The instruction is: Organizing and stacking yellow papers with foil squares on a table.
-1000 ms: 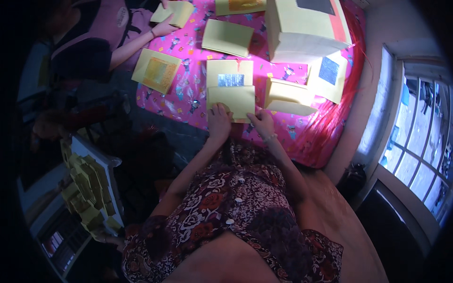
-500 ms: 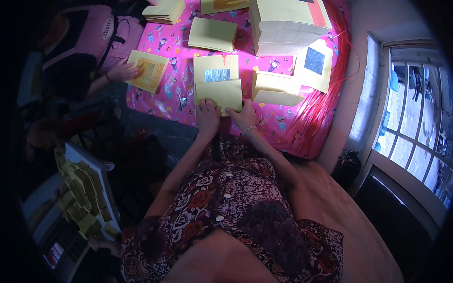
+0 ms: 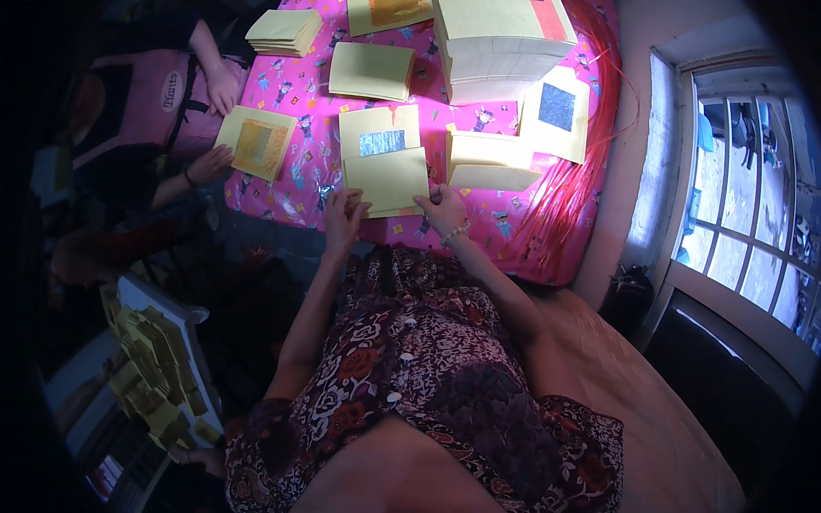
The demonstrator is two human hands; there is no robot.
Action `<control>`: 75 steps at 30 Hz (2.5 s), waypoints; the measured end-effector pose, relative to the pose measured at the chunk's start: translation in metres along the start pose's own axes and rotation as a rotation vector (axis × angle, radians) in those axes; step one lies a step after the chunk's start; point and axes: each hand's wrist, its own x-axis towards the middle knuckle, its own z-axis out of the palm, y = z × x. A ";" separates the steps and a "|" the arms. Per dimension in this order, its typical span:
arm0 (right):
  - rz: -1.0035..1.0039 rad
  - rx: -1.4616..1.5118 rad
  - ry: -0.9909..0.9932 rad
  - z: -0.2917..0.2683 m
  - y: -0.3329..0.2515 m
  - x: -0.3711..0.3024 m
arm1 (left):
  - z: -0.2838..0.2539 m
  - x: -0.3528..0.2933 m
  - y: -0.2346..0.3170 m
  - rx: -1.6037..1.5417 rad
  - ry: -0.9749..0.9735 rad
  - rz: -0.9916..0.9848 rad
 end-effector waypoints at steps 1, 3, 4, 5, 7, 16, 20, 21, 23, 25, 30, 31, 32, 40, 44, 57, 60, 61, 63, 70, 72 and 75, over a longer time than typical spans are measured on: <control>-0.004 -0.033 -0.005 0.000 0.004 0.001 | -0.003 0.001 0.001 -0.068 -0.034 -0.044; 0.023 -0.027 -0.011 -0.001 0.007 0.002 | -0.009 0.003 -0.006 -0.131 -0.069 -0.086; 0.049 -0.026 -0.022 -0.001 0.006 0.001 | -0.011 0.002 -0.014 -0.172 -0.100 -0.054; 0.048 -0.023 -0.020 -0.001 0.005 0.001 | -0.012 0.002 -0.022 -0.212 -0.133 -0.022; 0.031 -0.061 -0.004 -0.003 0.005 -0.001 | -0.014 0.005 -0.024 -0.215 -0.172 -0.012; -0.015 -0.066 0.072 0.000 -0.032 -0.022 | -0.018 -0.005 -0.026 -0.243 -0.118 -0.005; -0.076 0.280 -0.124 -0.008 -0.031 -0.016 | -0.019 -0.005 -0.010 -0.637 0.162 -0.185; -0.081 0.285 -0.121 -0.015 -0.036 -0.017 | -0.024 -0.006 -0.008 -0.648 0.193 -0.284; -0.208 0.408 -0.234 -0.041 -0.057 -0.021 | -0.024 0.001 0.004 -0.697 0.210 -0.283; -0.239 0.564 -0.266 -0.078 -0.073 -0.027 | -0.017 0.011 0.023 -0.700 0.203 -0.282; -0.132 0.581 -0.126 -0.177 -0.064 -0.045 | 0.040 0.041 0.083 -0.435 -0.150 -0.087; -0.119 0.575 -0.098 -0.190 -0.049 -0.045 | 0.053 0.045 0.094 -0.380 -0.243 -0.019; -0.105 0.568 -0.071 -0.202 -0.038 -0.045 | 0.067 0.048 0.099 -0.314 -0.316 0.033; 0.088 0.546 -0.043 -0.207 -0.005 -0.027 | 0.136 0.066 0.095 -0.029 -0.305 0.015; 0.108 0.473 -0.077 -0.194 0.015 0.005 | 0.143 0.069 0.091 -0.042 -0.242 0.039; 0.142 0.231 -0.009 -0.172 0.032 0.046 | 0.142 0.075 0.073 0.017 -0.362 -0.121; 0.155 0.215 0.026 -0.170 0.030 0.044 | 0.144 0.076 0.077 0.021 -0.320 -0.131; 0.171 0.142 0.040 -0.171 0.031 0.042 | 0.144 0.076 0.083 -0.021 -0.352 -0.173; 0.216 0.054 0.071 -0.170 0.026 0.040 | 0.144 0.075 0.085 -0.063 -0.379 -0.216; 0.096 -0.160 0.137 -0.161 0.009 0.034 | 0.145 0.073 0.085 0.055 -0.338 -0.089; 0.090 -0.408 0.209 -0.156 -0.010 0.026 | 0.143 0.072 0.090 0.088 -0.304 -0.057; 0.074 -0.543 0.354 -0.152 0.007 0.022 | 0.139 0.072 0.126 0.306 -0.266 0.010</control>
